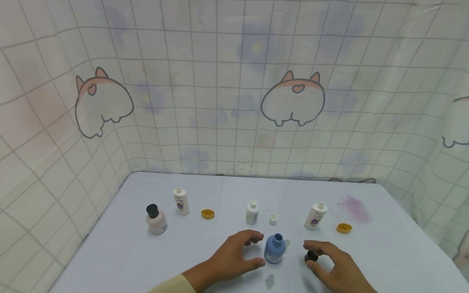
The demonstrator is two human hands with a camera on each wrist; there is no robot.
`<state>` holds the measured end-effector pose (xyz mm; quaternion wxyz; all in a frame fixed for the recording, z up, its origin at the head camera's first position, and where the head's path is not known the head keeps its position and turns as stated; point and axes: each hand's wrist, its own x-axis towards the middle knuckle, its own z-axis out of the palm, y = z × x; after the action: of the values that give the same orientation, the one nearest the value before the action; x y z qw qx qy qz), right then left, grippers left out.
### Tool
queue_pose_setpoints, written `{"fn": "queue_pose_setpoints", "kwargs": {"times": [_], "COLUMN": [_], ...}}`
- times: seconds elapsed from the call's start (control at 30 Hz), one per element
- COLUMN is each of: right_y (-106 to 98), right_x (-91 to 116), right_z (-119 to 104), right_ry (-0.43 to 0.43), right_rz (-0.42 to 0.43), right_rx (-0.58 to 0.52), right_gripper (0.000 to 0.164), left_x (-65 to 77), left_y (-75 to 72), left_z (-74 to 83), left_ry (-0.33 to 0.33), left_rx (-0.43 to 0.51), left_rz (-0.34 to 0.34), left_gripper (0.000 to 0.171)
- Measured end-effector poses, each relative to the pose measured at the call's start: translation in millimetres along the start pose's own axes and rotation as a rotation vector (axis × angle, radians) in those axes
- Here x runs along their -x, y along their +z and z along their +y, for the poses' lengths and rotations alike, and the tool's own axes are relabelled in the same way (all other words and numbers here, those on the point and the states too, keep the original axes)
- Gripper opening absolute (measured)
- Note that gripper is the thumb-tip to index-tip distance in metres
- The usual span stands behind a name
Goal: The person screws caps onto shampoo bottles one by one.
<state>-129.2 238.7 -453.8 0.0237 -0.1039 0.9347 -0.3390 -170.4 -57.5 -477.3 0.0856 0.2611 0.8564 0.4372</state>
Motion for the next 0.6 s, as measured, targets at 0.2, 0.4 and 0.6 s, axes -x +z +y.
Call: {"fn": "queue_pose_setpoints", "kwargs": {"times": [0.2, 0.4, 0.6], "right_y": [-0.7, -1.4, -2.1], "right_x": [-0.6, -3.2, -4.9], "right_z": [5.6, 9.7, 15.0], "right_ry": [0.027, 0.033, 0.071], "right_rz": [0.013, 0.017, -0.004], "right_rx": [-0.003, 0.009, 0.0], "right_gripper": [0.044, 0.045, 0.048], "left_x": [-3.7, -8.0, -12.3], "left_y": [4.4, 9.7, 15.0], "left_z": [2.3, 4.6, 3.5], "left_ry": [0.008, 0.0, 0.018], "left_rx": [-0.009, -0.01, 0.005], "left_rz": [-0.001, 0.01, 0.014], "left_gripper": [0.056, 0.055, 0.057]}}
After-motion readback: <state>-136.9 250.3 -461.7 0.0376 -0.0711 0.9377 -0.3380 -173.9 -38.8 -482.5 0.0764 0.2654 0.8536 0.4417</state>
